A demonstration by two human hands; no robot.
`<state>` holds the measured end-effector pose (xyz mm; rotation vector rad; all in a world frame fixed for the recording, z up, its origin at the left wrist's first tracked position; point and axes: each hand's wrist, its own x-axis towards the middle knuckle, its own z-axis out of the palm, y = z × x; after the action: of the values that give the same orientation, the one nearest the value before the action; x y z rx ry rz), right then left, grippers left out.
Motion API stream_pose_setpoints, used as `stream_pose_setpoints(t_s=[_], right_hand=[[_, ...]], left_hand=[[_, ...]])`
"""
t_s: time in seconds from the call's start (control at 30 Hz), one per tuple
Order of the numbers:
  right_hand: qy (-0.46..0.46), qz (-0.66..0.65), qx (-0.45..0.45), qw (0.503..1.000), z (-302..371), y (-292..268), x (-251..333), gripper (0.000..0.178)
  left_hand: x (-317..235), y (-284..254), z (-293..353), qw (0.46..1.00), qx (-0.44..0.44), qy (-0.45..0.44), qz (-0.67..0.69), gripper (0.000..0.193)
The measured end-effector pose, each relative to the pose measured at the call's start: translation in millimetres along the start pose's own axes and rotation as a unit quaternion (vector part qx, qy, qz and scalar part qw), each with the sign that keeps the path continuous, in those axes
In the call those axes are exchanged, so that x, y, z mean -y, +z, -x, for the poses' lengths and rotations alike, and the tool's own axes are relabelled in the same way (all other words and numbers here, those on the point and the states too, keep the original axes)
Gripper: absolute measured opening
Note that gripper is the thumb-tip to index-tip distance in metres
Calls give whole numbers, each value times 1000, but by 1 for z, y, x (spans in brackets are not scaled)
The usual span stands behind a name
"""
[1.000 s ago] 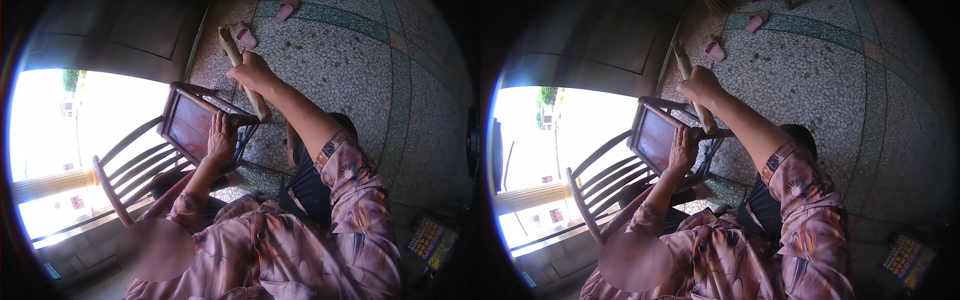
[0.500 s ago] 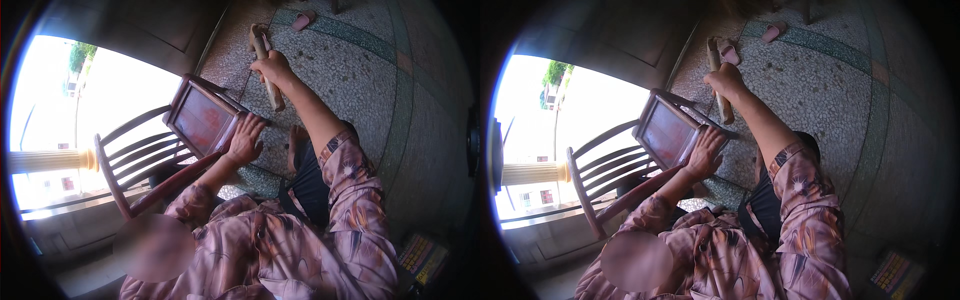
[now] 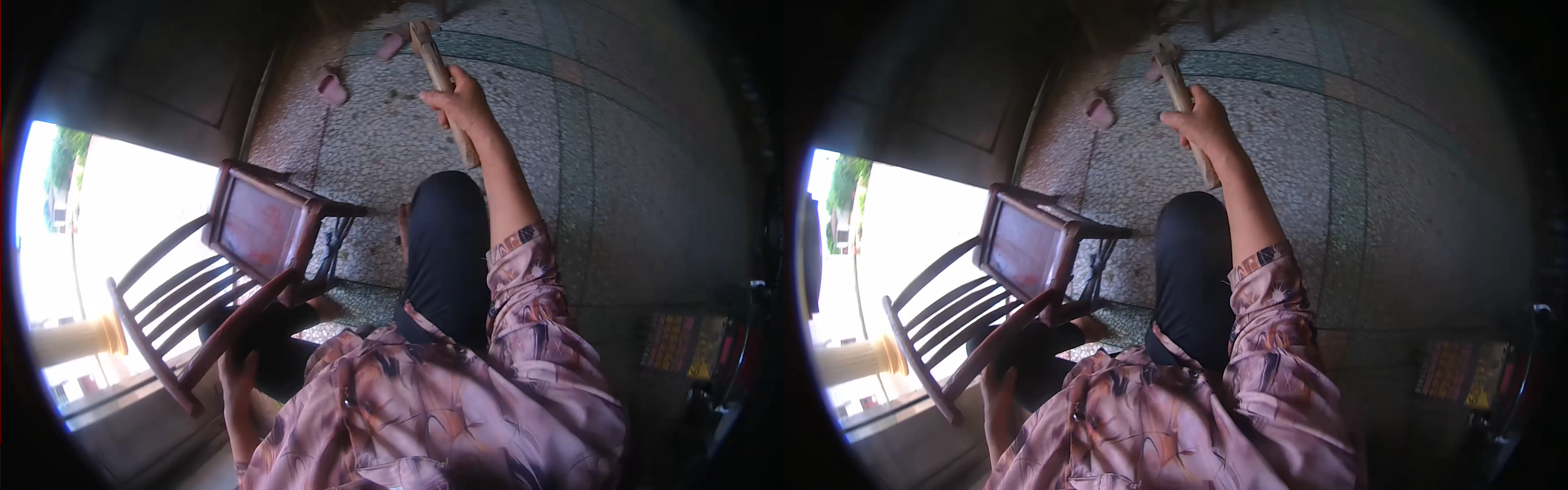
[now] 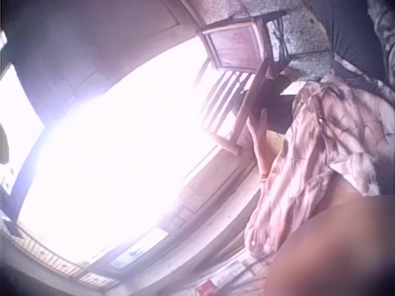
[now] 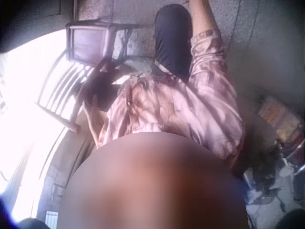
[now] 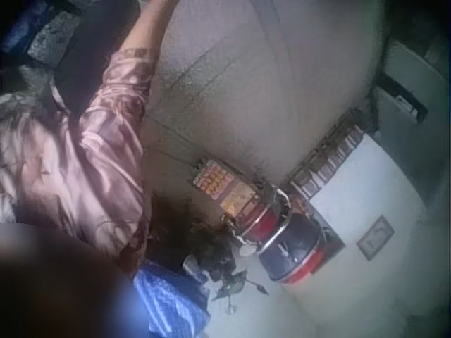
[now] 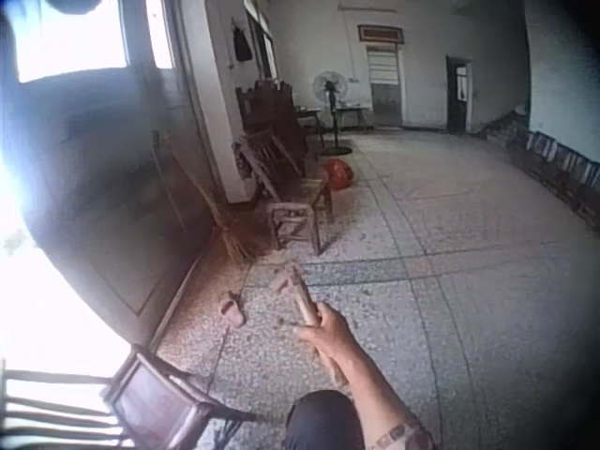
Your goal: Repairing a wooden chair using a hammer.
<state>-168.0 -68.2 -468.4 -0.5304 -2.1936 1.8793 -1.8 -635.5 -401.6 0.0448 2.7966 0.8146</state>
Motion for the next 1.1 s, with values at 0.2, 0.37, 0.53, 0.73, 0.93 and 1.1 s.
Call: stream_pose_setpoints(t_s=[0.2, 0.37, 0.53, 0.73, 0.93, 1.1], right_hand=[[162, 342, -186, 907, 116, -89, -206, 38], [308, 386, -188, 849, 222, -102, -291, 38], [441, 329, -202, 810, 265, -72, -341, 37], [434, 289, -246, 817, 279, -58, -380, 42], [420, 230, -305, 823, 246, -46, -388, 52], [438, 210, -353, 800, 202, -56, -373, 41]], left_hand=[[-29, -17, -23, 893, 41, -50, 445, 84], [-24, -13, -38, 969, 97, 48, 222, 74], [-103, 6, -108, 933, 1, 352, -71, 45], [-211, 53, -226, 874, -32, 312, 370, 22], [-229, 47, -279, 812, -295, 493, 100, 4], [-216, 25, -282, 837, -419, 350, -19, 16]])
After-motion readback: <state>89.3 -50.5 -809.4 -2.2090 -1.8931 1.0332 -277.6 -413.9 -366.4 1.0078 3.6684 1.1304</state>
